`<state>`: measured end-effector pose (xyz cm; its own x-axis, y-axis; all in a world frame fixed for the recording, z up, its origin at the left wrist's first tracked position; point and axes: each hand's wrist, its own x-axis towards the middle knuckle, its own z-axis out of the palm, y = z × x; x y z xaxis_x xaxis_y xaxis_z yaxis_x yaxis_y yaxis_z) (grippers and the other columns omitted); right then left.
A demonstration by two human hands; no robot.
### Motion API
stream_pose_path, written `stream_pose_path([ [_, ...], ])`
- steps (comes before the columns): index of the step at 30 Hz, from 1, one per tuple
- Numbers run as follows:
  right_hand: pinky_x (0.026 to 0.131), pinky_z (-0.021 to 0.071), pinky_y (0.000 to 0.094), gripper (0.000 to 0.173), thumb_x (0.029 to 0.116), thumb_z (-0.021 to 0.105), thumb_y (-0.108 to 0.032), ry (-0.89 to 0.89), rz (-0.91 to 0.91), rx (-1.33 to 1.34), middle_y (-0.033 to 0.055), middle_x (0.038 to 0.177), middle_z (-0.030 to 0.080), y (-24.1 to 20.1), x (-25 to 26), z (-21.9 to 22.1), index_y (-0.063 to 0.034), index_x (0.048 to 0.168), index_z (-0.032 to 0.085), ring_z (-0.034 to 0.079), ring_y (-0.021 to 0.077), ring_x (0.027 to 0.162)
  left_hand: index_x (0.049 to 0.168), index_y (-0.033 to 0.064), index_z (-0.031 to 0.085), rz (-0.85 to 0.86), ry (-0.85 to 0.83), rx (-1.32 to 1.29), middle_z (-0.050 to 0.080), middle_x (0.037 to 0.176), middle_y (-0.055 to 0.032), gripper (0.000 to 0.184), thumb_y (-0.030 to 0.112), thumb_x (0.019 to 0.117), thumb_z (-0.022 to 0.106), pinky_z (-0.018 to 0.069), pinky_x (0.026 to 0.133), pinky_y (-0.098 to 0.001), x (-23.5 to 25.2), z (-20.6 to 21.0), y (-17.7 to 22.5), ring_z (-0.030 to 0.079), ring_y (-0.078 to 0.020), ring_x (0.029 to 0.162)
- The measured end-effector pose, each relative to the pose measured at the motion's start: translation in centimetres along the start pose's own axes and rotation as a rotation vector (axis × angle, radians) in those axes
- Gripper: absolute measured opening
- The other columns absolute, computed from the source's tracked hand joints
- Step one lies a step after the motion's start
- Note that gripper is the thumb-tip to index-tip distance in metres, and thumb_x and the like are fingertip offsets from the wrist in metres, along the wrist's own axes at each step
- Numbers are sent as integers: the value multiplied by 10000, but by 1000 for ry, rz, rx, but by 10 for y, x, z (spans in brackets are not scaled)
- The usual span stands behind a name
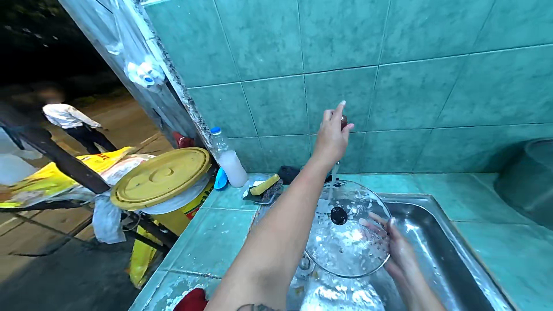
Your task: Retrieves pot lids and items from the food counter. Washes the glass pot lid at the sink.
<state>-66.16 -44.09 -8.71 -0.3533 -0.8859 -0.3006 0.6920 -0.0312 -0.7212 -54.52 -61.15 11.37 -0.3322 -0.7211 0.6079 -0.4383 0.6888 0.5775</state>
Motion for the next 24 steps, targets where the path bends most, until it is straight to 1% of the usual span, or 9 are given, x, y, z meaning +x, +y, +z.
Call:
stream_pose_path([
  [3,656,640,354,612,1135,154,-417,50,-27,18,137,936,758,2,3,-1,16,1283,561,761,229,765,1657,135,76,-155,47,-191,355,1573,-252,962,251,960,728,499,1043,-536,-37,10,-13,535,-376,1317],
  [5,677,638,348,602,1132,153,-432,71,-26,51,132,989,756,6,7,-2,-1,1328,525,760,227,787,1658,148,0,-299,-55,-307,272,1636,-244,1010,314,967,717,438,1085,-590,-80,24,-26,445,-408,1407],
  [8,712,627,350,591,1130,161,-438,91,-8,111,139,1064,735,15,14,6,-15,1390,482,749,230,829,1625,75,228,-367,-316,-230,417,1561,-239,885,307,945,744,425,1131,-549,-134,55,-61,480,-375,1394],
  [10,727,626,362,583,1130,170,-434,80,4,136,154,1095,727,21,17,15,-14,1392,479,747,246,852,1594,102,350,-351,-451,-83,487,1510,-212,709,242,983,682,423,1139,-510,-151,64,-73,505,-350,1368],
  [13,709,632,378,586,1131,187,-432,78,22,134,179,1083,729,27,13,26,-4,1390,491,753,272,836,1440,128,584,-264,-428,67,640,1339,-134,404,127,1038,541,434,1114,-464,-157,66,-81,571,-301,1275],
  [16,692,632,379,585,1131,184,-430,74,24,115,169,1045,732,30,7,27,3,1368,498,751,261,797,1354,120,662,-225,-448,77,666,1286,-145,353,109,1031,520,442,1107,-449,-156,63,-86,596,-292,1242],
  [18,696,634,370,577,1132,196,-426,82,28,117,161,1033,733,29,5,27,5,1351,512,751,250,801,1294,101,697,-227,-421,54,691,1223,-145,299,179,1046,551,468,1077,-428,-155,63,-85,634,-271,1174],
  [21,655,627,353,576,1134,205,-418,82,-2,73,150,983,750,30,5,24,5,1316,552,751,235,767,1135,58,753,-325,-302,3,730,1046,-126,276,252,1043,580,540,948,-420,-152,68,-80,691,-239,985],
  [24,643,627,337,571,1140,191,-386,54,-37,-23,142,965,752,24,4,22,12,1318,560,752,216,758,1118,57,748,-436,-257,-27,715,897,-109,281,278,1040,593,548,831,-431,-148,70,-73,676,-228,826],
])
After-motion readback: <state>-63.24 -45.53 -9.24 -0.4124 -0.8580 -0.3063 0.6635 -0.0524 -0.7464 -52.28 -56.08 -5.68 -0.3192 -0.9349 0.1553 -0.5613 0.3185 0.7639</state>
